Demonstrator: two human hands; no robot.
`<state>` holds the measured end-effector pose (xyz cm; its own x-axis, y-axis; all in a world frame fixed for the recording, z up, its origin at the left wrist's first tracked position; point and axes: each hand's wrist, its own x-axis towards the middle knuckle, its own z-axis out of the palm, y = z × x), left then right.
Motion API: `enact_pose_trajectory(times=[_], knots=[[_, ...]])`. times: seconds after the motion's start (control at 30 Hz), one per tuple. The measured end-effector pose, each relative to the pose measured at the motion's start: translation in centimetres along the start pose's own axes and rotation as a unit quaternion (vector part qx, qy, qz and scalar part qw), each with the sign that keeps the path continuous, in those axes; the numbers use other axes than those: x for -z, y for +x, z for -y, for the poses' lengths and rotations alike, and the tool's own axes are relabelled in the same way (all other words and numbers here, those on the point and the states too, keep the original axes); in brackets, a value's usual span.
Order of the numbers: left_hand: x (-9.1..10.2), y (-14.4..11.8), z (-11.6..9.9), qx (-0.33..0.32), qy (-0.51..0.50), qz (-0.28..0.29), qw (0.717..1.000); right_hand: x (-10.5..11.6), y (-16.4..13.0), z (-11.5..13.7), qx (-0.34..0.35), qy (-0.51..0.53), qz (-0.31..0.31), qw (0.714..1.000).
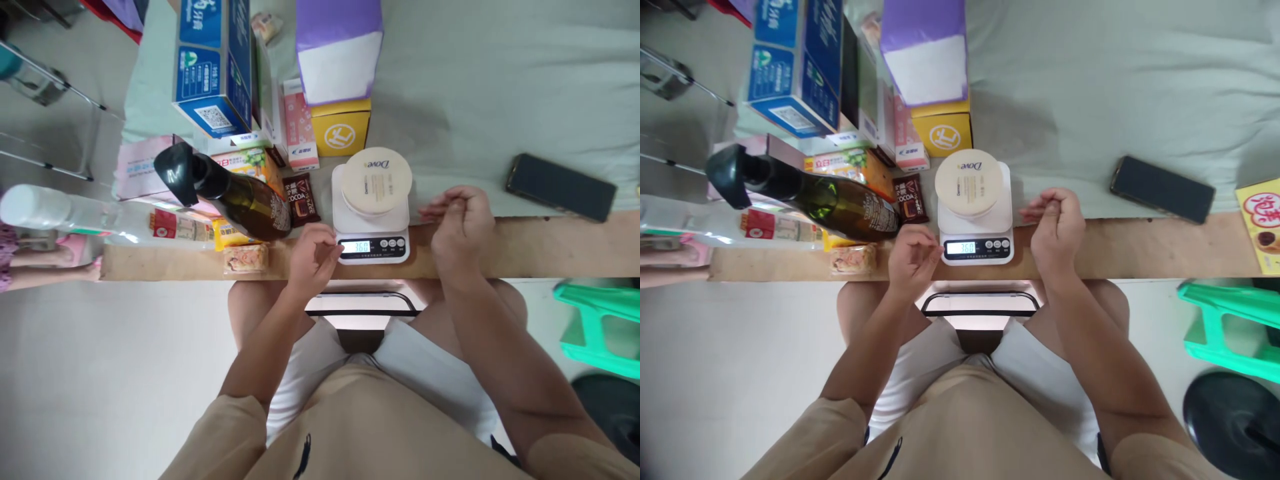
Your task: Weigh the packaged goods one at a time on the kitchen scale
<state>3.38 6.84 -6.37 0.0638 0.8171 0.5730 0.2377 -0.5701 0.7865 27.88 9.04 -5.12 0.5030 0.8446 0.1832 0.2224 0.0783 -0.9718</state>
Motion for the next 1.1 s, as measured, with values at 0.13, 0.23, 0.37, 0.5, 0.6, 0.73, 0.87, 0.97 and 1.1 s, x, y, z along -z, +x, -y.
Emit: enact_pose_trajectory(times=[0.13, 0.23, 0.37, 0.5, 0.6, 0.73, 0.87, 0.97, 1.1], knots=[[0.0, -0.6, -0.2, 0.094, 0.011, -0.007, 0.995, 0.2, 0.1, -0.7, 0.032, 0.01, -0.014, 0.999], [-0.1, -0.7, -0.6, 0.121, 0.02, -0.018, 0.992, 0.3, 0.2, -1.1, 0.045, -0.006, -0.014, 0.999], [-0.3, -0.7, -0.7, 0.109, 0.015, -0.05, 0.993, 0.4, 0.4, -1.5, 0.05, -0.014, 0.004, 0.999], [-0.3, -0.7, -0.5, 0.124, 0.013, -0.045, 0.991, 0.4, 0.4, -1.9, 0.038, -0.009, -0.002, 0.999], [-0.1, -0.5, -0.3, 0.081, 0.041, -0.079, 0.993, 0.3, 0.2, -1.9, 0.045, -0.005, 0.004, 0.999], [-0.1, -0.3, -0.5, 0.063, 0.039, -0.065, 0.995, 0.2, 0.2, -1.7, 0.077, 0.023, 0.018, 0.997], [-0.2, -0.3, -0.7, 0.095, 0.037, -0.056, 0.993, 0.2, 0.3, -1.7, 0.086, 0.014, 0.017, 0.996], [-0.2, -0.4, -0.8, 0.075, 0.093, -0.075, 0.99, 0.5, 0.1, -1.7, 0.068, -0.004, 0.022, 0.997], [-0.4, -0.7, -0.8, 0.071, 0.074, -0.09, 0.991, 0.7, -0.1, -1.6, 0.051, -0.004, 0.045, 0.998]])
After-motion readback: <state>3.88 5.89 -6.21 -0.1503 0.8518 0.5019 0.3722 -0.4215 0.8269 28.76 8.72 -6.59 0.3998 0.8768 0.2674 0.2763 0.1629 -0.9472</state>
